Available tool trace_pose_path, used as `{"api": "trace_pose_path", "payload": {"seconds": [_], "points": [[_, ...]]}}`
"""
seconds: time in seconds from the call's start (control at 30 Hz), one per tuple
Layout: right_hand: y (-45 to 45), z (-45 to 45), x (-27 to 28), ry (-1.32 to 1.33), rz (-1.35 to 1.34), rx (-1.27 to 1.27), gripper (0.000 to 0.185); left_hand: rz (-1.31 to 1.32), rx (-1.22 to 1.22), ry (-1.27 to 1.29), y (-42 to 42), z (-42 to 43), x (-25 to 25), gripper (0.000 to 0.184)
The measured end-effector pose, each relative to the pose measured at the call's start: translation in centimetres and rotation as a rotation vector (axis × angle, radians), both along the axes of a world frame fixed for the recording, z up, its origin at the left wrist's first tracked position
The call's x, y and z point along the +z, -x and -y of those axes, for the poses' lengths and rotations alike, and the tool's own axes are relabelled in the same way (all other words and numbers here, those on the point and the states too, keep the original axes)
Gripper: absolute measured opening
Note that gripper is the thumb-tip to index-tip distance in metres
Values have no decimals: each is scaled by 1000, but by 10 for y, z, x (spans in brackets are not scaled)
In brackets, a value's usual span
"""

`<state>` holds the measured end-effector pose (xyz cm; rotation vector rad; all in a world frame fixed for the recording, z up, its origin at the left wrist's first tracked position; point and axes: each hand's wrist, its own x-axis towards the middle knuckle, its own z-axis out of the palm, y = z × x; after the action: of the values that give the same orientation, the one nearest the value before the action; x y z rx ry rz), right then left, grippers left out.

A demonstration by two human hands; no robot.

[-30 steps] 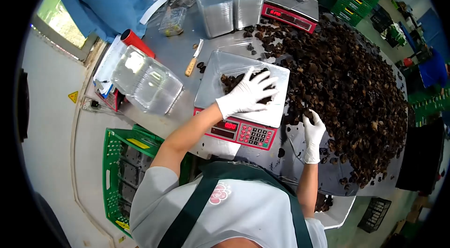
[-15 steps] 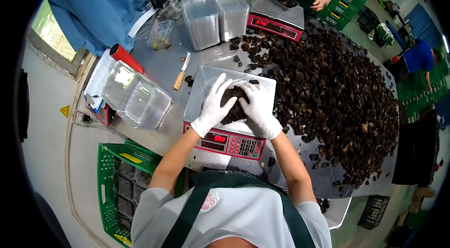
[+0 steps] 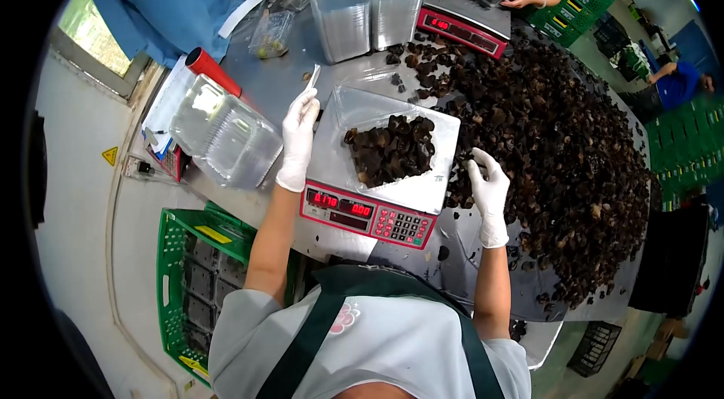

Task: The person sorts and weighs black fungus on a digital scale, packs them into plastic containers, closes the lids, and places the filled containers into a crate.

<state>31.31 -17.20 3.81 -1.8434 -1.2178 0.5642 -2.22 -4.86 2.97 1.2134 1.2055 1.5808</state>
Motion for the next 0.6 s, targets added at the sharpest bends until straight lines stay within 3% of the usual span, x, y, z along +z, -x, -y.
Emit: {"api": "trace_pose_path", "payload": {"seconds": [0.13,0.2,0.33,0.4,0.47,0.53,0.6], "points": [[-2,6,-9,-37,-2,21,31,-123,-34,82,20,-2,-7,26],[6,2,-3,-23,-52,4,36,-320,-91,94,19,2,-5,22],[24,-22,2,-96,-60,65,43,-624,-101,-96,1,21,-6,31],[38,-38,2,-191,116,171,52,-731,-73,-70,-16,36,1,29],[64,-40,27,-72,121,303,54,-821,-44,-229,-26,40,-11,26],[78,-43,16,-177,339,571,57,-877,34,-330,-37,46,-16,19],[98,-34,8,-240,673,676,61,-919,70,-445,-48,54,-14,19]]}}
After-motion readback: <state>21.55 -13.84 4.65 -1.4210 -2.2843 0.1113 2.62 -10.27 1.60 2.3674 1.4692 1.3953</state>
